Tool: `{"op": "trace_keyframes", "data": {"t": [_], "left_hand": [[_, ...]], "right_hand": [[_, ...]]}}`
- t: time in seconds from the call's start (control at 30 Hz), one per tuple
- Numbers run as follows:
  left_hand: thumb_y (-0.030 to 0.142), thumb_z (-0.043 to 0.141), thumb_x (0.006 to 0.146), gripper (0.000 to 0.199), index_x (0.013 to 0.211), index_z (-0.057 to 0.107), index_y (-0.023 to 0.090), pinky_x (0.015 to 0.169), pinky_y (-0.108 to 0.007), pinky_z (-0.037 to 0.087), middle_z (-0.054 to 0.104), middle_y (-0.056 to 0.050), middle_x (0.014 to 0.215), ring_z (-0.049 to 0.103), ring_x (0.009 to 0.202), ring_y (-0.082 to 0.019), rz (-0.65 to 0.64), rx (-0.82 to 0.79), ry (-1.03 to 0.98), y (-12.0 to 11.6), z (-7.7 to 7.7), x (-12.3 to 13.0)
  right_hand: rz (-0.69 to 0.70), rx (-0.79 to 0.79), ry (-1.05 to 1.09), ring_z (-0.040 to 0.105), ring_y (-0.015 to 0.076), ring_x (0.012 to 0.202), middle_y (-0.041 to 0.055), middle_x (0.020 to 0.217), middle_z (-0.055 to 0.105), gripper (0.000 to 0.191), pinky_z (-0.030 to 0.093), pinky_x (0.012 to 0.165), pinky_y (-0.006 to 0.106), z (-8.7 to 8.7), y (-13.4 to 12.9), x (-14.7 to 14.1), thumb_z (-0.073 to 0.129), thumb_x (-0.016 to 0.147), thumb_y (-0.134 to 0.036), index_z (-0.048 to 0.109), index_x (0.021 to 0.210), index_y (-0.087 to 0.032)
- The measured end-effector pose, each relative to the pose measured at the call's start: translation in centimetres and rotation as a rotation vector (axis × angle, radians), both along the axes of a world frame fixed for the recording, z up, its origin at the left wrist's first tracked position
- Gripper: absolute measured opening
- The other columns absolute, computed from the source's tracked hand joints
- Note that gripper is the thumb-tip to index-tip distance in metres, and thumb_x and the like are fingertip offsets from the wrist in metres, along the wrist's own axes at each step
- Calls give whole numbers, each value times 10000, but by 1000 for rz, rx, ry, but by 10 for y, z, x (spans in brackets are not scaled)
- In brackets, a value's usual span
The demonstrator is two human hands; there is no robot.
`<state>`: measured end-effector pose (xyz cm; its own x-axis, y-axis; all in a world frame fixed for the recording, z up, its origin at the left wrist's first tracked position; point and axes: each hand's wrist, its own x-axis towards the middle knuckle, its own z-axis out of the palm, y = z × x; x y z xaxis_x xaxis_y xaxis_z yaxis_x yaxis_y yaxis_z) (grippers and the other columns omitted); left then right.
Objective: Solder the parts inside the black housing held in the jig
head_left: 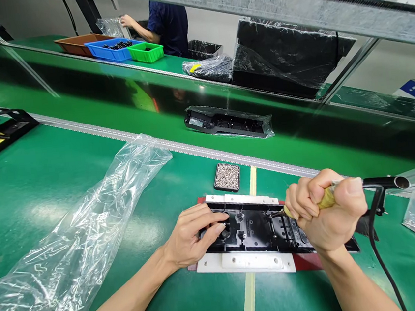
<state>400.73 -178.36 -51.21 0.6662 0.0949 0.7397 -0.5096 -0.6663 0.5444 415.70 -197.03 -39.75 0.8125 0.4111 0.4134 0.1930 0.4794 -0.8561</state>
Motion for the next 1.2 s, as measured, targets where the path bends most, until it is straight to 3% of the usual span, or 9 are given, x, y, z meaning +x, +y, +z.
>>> {"op": "trace_keyframes", "data": {"t": [1.2], "left_hand": [[150,599,1043,198,1187,736,151,641,-294,485,691,-32,742,571,653,-156,23,28,3,0,2,0]], "right_hand": [[17,-3,7,255,88,366,-61,419,304,606,278,347,223,0,-1,1,689,923,-649,464,569,-212]]}}
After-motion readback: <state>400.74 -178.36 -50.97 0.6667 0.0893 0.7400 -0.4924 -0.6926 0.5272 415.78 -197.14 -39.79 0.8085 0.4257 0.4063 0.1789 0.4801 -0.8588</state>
